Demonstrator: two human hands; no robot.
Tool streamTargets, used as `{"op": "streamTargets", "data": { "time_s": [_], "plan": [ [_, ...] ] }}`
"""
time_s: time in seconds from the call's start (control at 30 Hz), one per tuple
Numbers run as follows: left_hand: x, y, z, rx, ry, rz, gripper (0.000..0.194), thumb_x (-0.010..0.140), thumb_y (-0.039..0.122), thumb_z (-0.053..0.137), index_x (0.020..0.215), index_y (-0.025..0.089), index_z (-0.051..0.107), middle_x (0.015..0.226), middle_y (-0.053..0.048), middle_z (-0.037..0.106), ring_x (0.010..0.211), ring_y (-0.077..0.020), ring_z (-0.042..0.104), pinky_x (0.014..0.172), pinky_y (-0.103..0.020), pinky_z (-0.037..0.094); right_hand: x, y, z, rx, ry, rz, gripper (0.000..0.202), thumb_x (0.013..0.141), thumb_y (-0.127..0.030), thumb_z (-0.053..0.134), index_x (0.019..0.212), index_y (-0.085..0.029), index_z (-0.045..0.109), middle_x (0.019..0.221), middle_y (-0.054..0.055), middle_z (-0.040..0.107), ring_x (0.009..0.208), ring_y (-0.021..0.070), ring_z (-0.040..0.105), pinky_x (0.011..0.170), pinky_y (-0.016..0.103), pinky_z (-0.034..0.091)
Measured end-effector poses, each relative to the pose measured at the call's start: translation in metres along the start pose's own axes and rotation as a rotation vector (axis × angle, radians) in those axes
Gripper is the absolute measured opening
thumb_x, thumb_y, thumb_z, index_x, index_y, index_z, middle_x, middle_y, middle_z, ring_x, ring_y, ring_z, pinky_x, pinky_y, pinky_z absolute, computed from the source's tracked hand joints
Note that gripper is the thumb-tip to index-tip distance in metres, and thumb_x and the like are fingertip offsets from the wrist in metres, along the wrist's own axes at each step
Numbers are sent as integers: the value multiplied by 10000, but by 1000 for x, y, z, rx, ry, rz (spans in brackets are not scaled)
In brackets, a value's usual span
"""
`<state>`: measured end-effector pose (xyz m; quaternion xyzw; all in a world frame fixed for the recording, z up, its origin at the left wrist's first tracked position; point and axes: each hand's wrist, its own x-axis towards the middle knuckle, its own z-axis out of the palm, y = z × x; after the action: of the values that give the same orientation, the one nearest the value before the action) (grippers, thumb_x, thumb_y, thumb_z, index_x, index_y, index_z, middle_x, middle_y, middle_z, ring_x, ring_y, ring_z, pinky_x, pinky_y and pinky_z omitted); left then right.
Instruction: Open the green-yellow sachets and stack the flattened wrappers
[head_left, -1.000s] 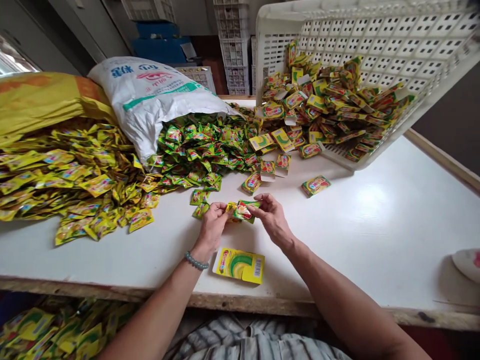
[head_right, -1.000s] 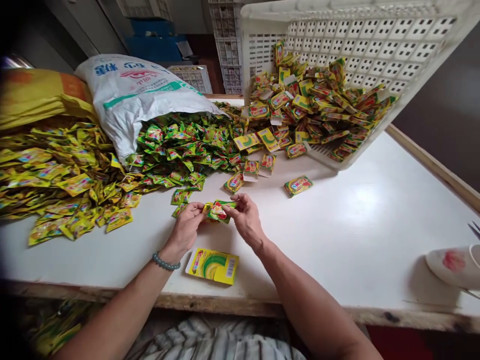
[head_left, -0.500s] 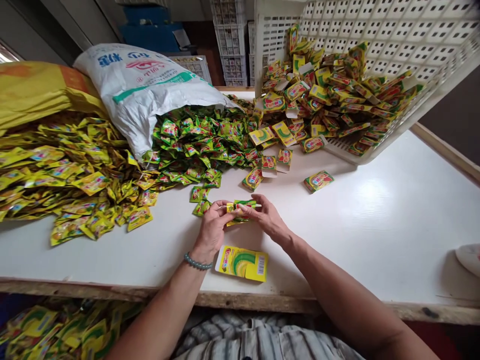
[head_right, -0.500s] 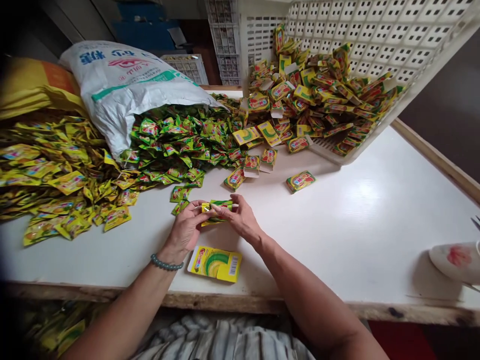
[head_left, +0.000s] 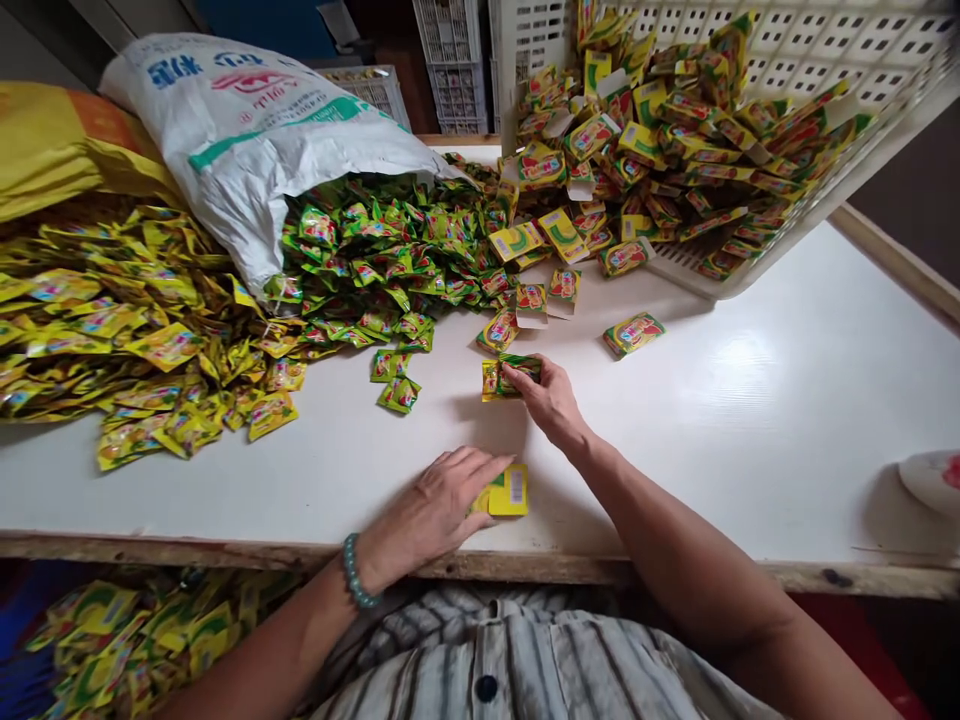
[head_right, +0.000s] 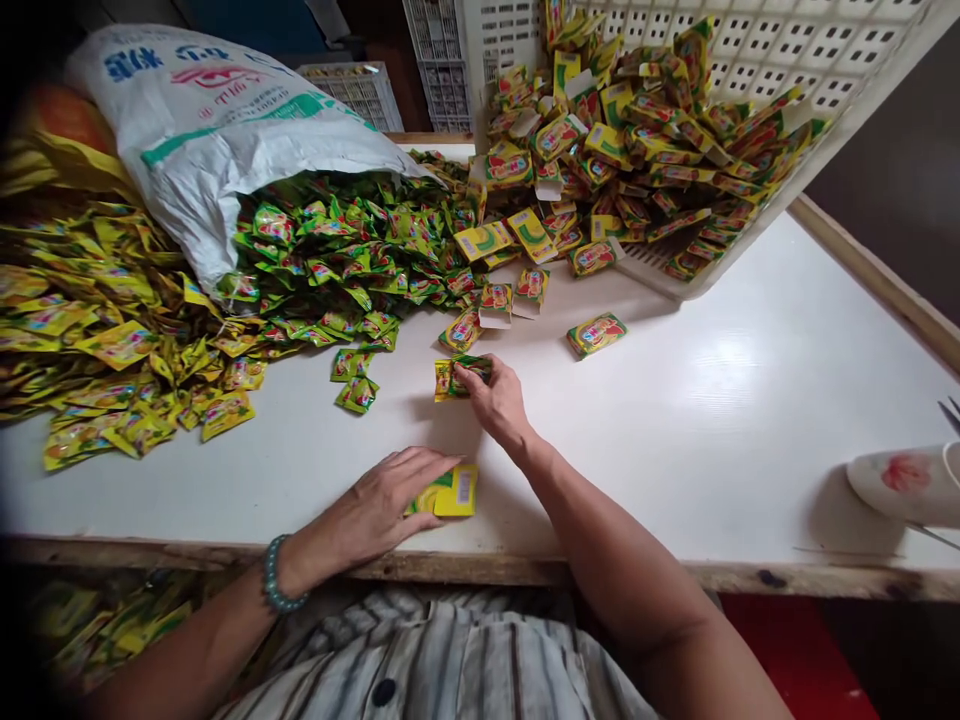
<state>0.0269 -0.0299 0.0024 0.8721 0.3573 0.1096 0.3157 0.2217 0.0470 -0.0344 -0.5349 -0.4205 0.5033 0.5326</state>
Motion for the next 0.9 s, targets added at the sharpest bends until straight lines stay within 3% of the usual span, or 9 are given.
{"op": "streamTargets", "data": {
  "time_s": [0.1, 0.23, 0.33, 0.5, 0.6, 0.7, 0.83, 0.9],
  "plan": [
    [12, -8, -4, -138, 240, -104, 671, 770, 205, 703, 1396, 257, 468, 1289, -97, 582, 1176, -264, 555, 1049, -432, 441, 0, -3, 0, 102, 10, 26, 429, 673, -527, 760, 840, -160, 614, 783, 31, 653, 747, 169, 609, 719, 305, 516],
    [38, -22, -23, -731, 615, -202, 663, 679, 251, 781, 1273, 244, 488, 1178, -66, 598, 989, -195, 613, 879, -328, 524, 0, -8, -3, 258, 35, 132, 457, 609, -478, 808, 841, -148, 592, 786, 31, 659, 704, 150, 613, 694, 288, 509],
    [49, -30, -30, -1004, 762, -188, 626, 619, 229, 822, 1156, 274, 503, 1244, -41, 588, 971, -166, 613, 843, -289, 532, -2, -6, -1, 202, -16, 180, 438, 618, -468, 797, 825, -145, 586, 752, 26, 649, 667, 141, 593, 658, 272, 484],
    [51, -47, -17, -1058, 715, -251, 642, 657, 267, 822, 1210, 267, 498, 1251, -56, 596, 1074, -205, 617, 921, -331, 536, -9, 0, 4, -72, -80, 87, 357, 703, -498, 691, 753, -173, 554, 686, 4, 594, 632, 133, 520, 579, 246, 417],
    [47, -55, -12, -946, 677, -240, 653, 674, 254, 822, 1236, 269, 490, 1252, -50, 601, 1118, -220, 610, 993, -378, 504, -11, -5, 2, -254, -37, -22, 334, 757, -507, 623, 727, -184, 545, 663, 0, 565, 622, 135, 478, 556, 243, 378],
    [42, -52, -15, -869, 649, -244, 628, 661, 233, 835, 1198, 262, 510, 1231, -46, 618, 1110, -215, 617, 1011, -366, 485, -14, -12, 1, -293, 13, -152, 323, 814, -504, 571, 766, -185, 558, 683, 2, 577, 637, 138, 484, 591, 251, 386],
    [37, -42, -23, -1116, 411, -331, 712, 600, 249, 875, 1219, 259, 522, 1312, -73, 605, 1164, -253, 602, 945, -351, 526, -21, -11, 3, -373, -58, -246, 267, 840, -445, 566, 783, -184, 575, 695, 4, 584, 635, 135, 483, 596, 249, 382],
    [37, -40, -24, -1210, 400, -403, 678, 590, 304, 884, 1185, 222, 570, 1302, -94, 620, 1143, -261, 618, 897, -334, 550, -24, -9, 6, -400, -104, -254, 242, 834, -415, 578, 774, -181, 582, 701, 6, 585, 635, 132, 479, 596, 249, 379]
  ]
}}
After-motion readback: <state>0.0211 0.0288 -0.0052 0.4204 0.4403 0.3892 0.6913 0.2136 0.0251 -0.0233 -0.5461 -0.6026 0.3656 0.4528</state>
